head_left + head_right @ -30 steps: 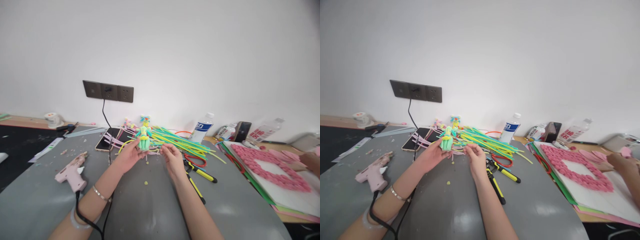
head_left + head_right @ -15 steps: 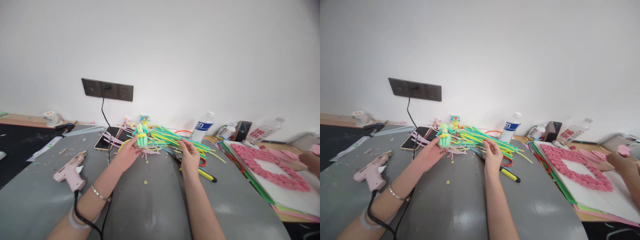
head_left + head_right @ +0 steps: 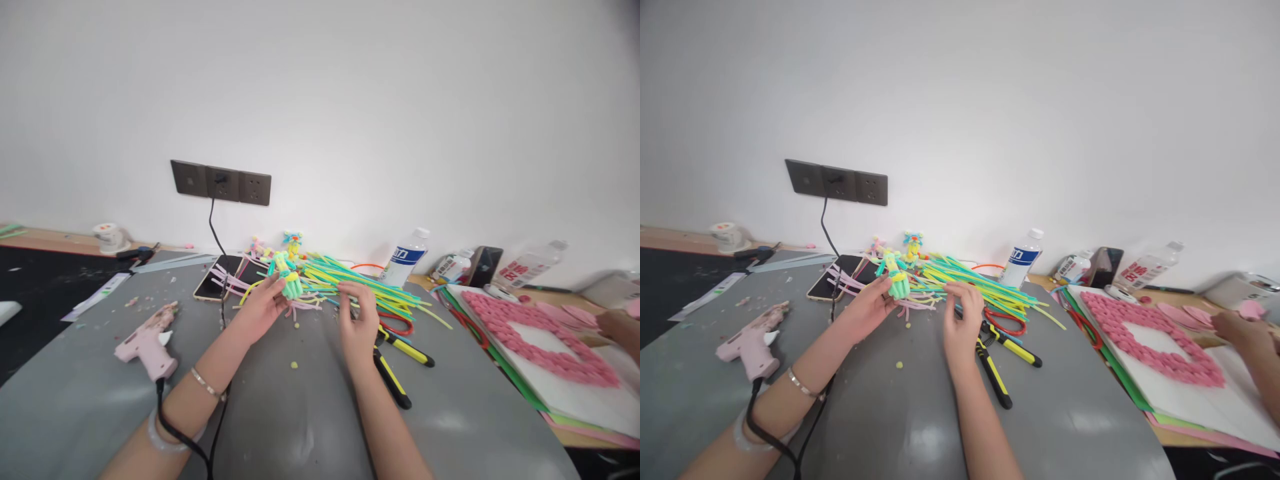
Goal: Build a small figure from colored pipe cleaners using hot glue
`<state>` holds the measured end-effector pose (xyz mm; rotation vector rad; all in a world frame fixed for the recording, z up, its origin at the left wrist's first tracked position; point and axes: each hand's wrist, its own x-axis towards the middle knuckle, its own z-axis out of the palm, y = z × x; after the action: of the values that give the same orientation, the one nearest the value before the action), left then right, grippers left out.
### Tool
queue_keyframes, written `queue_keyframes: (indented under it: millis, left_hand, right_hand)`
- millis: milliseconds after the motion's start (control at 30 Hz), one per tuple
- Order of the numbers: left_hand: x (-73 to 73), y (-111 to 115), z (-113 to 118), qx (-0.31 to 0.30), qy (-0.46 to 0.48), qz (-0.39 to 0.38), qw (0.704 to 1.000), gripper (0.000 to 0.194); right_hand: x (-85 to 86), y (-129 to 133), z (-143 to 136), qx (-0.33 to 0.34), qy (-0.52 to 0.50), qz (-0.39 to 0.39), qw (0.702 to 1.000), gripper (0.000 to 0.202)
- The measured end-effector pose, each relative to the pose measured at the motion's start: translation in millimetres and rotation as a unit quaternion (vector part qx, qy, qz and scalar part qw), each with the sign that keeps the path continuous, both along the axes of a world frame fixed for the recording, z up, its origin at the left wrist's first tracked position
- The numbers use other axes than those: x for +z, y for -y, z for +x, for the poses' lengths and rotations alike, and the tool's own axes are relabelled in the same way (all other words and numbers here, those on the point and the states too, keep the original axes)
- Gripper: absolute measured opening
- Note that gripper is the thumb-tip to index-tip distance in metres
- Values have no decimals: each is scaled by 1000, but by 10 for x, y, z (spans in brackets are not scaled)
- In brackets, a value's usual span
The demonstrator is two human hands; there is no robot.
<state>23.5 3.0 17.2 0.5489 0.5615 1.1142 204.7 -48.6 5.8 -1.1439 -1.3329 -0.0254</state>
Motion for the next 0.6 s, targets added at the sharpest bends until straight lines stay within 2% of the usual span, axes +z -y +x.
queue_keyframes:
  millis: [33, 100, 167, 233, 267, 333, 433, 467, 533, 600]
  left_hand:
    - [-20, -9, 4, 1, -4, 2, 1000, 18]
    - [-62, -29, 13, 0, -17, 2, 1000, 19]
    - [-94, -41, 19, -7, -26, 1, 1000, 18]
    - [-106, -34, 20, -12, -31, 5, 999, 22]
    - [-105, -23, 18, -16, -31, 13, 999, 26]
    - [-94, 4, 11, -22, -29, 27, 999, 33]
    - [-82, 27, 0, -28, -33, 39, 998, 37]
    - [-84, 25, -3, -28, -35, 40, 998, 38]
    - [-93, 12, -2, -27, -40, 40, 998, 40]
    - [-103, 4, 8, -25, -42, 43, 998, 43]
  right_hand:
    - [52, 56, -107, 20, 8, 20, 1000, 18]
    - [146, 187, -411, 116, 32, 16, 993, 24]
    - [217, 323, -820, 235, 78, -46, 968, 26]
    - [271, 429, -1283, 305, 162, -130, 929, 23]
    - [295, 459, -1513, 311, 216, -174, 909, 26]
    - [333, 466, -1932, 285, 287, -247, 881, 47]
    - [342, 365, -2394, 268, 336, -367, 825, 99]
    - [330, 319, -2494, 268, 357, -404, 799, 108]
    - [297, 236, -2612, 263, 382, -430, 775, 108]
    - [281, 183, -2630, 269, 382, -421, 777, 99]
